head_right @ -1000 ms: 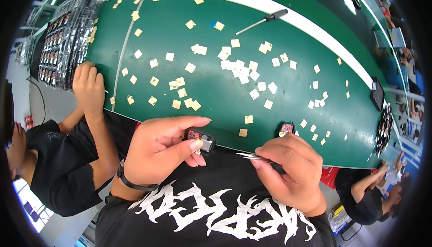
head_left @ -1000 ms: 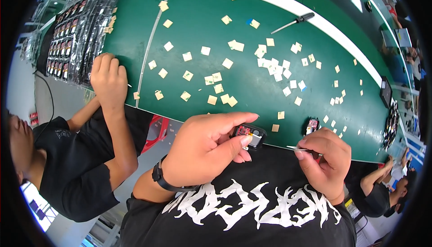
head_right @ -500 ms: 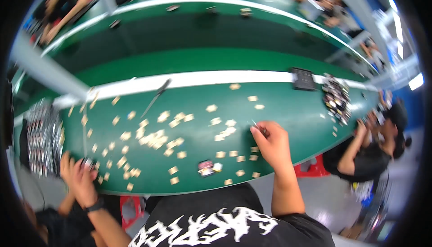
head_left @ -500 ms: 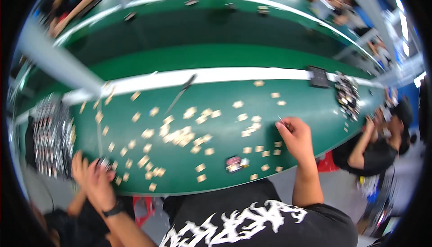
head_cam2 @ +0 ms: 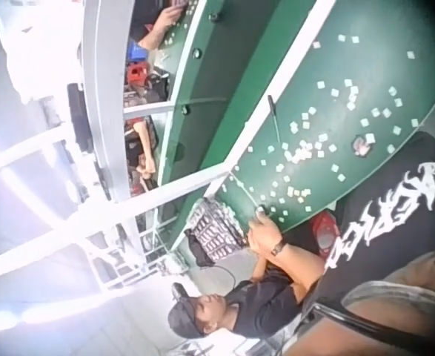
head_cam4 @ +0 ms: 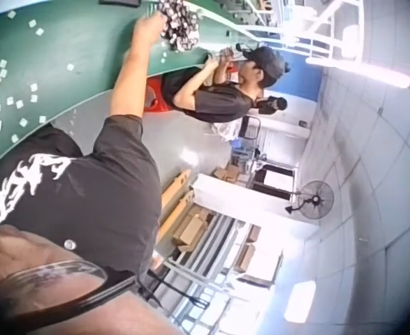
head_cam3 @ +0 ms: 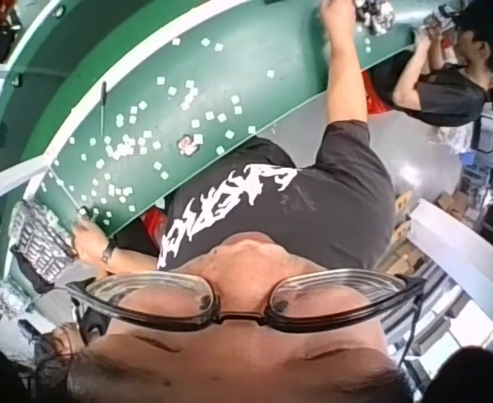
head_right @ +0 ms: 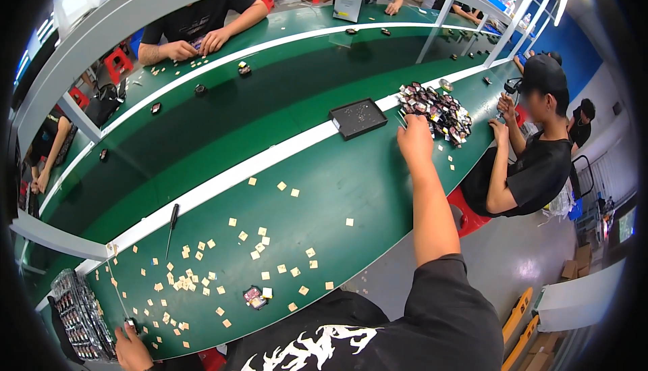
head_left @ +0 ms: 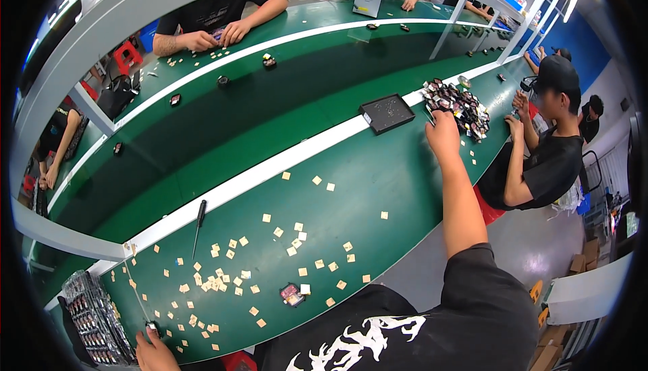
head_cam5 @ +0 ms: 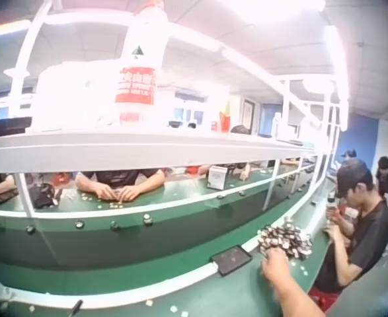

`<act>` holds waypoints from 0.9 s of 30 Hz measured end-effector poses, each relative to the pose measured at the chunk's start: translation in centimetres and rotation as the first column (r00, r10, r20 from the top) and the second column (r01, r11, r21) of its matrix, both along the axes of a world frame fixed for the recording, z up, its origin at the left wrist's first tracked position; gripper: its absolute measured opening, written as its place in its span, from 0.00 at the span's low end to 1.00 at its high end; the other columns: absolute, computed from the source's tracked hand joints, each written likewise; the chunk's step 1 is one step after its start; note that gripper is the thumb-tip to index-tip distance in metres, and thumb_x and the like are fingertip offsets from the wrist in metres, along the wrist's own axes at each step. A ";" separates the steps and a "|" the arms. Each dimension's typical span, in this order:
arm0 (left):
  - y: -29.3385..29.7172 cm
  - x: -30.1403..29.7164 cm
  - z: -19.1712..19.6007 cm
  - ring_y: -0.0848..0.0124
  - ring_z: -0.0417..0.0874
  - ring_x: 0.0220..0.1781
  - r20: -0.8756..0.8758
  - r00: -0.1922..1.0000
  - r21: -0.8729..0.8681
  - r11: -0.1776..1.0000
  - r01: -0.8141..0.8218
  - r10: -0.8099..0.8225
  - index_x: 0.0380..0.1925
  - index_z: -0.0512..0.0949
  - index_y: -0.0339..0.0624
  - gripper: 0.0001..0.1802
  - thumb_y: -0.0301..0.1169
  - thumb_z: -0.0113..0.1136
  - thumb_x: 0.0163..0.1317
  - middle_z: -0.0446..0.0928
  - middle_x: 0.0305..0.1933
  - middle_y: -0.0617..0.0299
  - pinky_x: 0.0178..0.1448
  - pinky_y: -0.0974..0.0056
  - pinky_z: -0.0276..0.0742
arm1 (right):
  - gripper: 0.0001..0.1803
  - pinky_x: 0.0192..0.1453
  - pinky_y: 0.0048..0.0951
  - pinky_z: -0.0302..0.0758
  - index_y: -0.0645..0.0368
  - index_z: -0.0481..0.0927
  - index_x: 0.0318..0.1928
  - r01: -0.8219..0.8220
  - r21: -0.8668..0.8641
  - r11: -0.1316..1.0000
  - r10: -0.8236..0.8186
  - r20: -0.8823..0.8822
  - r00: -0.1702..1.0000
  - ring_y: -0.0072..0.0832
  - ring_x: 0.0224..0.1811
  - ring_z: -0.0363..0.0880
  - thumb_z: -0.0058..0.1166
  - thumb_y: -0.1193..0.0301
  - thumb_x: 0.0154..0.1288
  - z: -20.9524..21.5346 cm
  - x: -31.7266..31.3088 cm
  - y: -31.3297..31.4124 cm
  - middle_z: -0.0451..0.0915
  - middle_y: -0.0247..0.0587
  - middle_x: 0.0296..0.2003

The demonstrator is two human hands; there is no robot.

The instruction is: The recorder uses tweezers to assemble small electronic modules, placing components into black casings on a production line workbench.

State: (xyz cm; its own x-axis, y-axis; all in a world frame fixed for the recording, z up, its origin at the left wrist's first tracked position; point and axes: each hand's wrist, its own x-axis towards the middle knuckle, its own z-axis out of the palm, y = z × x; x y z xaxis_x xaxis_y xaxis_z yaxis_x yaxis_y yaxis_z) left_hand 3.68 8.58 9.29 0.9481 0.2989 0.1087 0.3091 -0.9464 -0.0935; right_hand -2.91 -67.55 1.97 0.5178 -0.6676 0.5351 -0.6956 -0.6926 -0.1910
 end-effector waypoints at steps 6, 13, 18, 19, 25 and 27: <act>4.2 -3.4 -9.1 0.64 0.83 0.42 0.360 0.927 -0.323 0.918 0.231 -0.107 0.49 0.81 0.31 0.14 0.32 0.61 0.72 0.82 0.42 0.50 0.44 0.62 0.79 | 0.12 0.48 0.50 0.83 0.60 0.82 0.44 -0.010 -0.069 0.998 -0.005 -0.214 0.977 0.51 0.46 0.84 0.61 0.66 0.64 -1.3 3.6 -4.1 0.79 0.51 0.49; -12.7 -5.4 -4.9 0.58 0.84 0.39 0.336 0.872 -0.596 0.636 0.490 -0.356 0.47 0.83 0.34 0.13 0.29 0.66 0.65 0.82 0.37 0.52 0.47 0.59 0.81 | 0.11 0.46 0.51 0.80 0.57 0.83 0.42 -0.060 -0.222 0.973 0.000 -0.261 0.965 0.52 0.43 0.84 0.53 0.63 0.70 -1.9 2.2 -8.0 0.80 0.48 0.44; -20.0 -5.0 -3.1 0.53 0.80 0.54 0.291 0.687 -0.553 0.469 0.689 -0.666 0.53 0.81 0.41 0.21 0.33 0.71 0.59 0.79 0.52 0.55 0.55 0.54 0.80 | 0.11 0.46 0.50 0.81 0.57 0.84 0.37 -0.112 -0.248 0.962 0.060 -0.210 0.976 0.49 0.41 0.84 0.56 0.64 0.68 -1.9 3.6 -7.9 0.82 0.46 0.41; -20.9 -4.8 -3.1 0.54 0.79 0.55 0.266 0.632 -0.569 0.411 0.712 -0.727 0.54 0.81 0.42 0.23 0.33 0.73 0.57 0.78 0.54 0.57 0.54 0.55 0.81 | 0.11 0.45 0.48 0.81 0.59 0.84 0.35 -0.139 -0.264 0.955 0.091 -0.188 0.978 0.49 0.40 0.84 0.57 0.63 0.67 -1.5 3.0 -8.8 0.82 0.46 0.39; -21.7 -4.7 -3.9 0.58 0.79 0.54 0.157 0.486 -0.611 0.302 0.732 -0.860 0.50 0.82 0.44 0.23 0.33 0.74 0.54 0.77 0.49 0.60 0.50 0.56 0.81 | 0.11 0.39 0.33 0.81 0.61 0.88 0.38 -0.219 -0.078 0.973 0.231 0.199 0.952 0.33 0.31 0.84 0.65 0.65 0.63 0.8 0.4 -7.7 0.84 0.43 0.32; -21.2 -4.7 -3.8 0.58 0.80 0.51 0.140 0.493 -0.628 0.308 0.715 -0.859 0.48 0.82 0.44 0.20 0.31 0.73 0.54 0.77 0.47 0.60 0.48 0.57 0.81 | 0.09 0.39 0.32 0.80 0.62 0.87 0.37 -0.288 -0.111 0.951 0.308 0.285 0.908 0.32 0.31 0.84 0.67 0.68 0.62 2.1 0.2 -4.5 0.84 0.42 0.32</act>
State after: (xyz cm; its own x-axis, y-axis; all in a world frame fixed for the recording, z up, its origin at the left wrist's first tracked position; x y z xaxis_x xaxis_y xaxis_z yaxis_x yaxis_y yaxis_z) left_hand -1.04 -12.57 5.45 0.7346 -0.6779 0.0280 -0.5706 -0.5950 0.5660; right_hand -2.67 -72.04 4.05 0.4988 -0.4655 0.7311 -0.3732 -0.8767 -0.3035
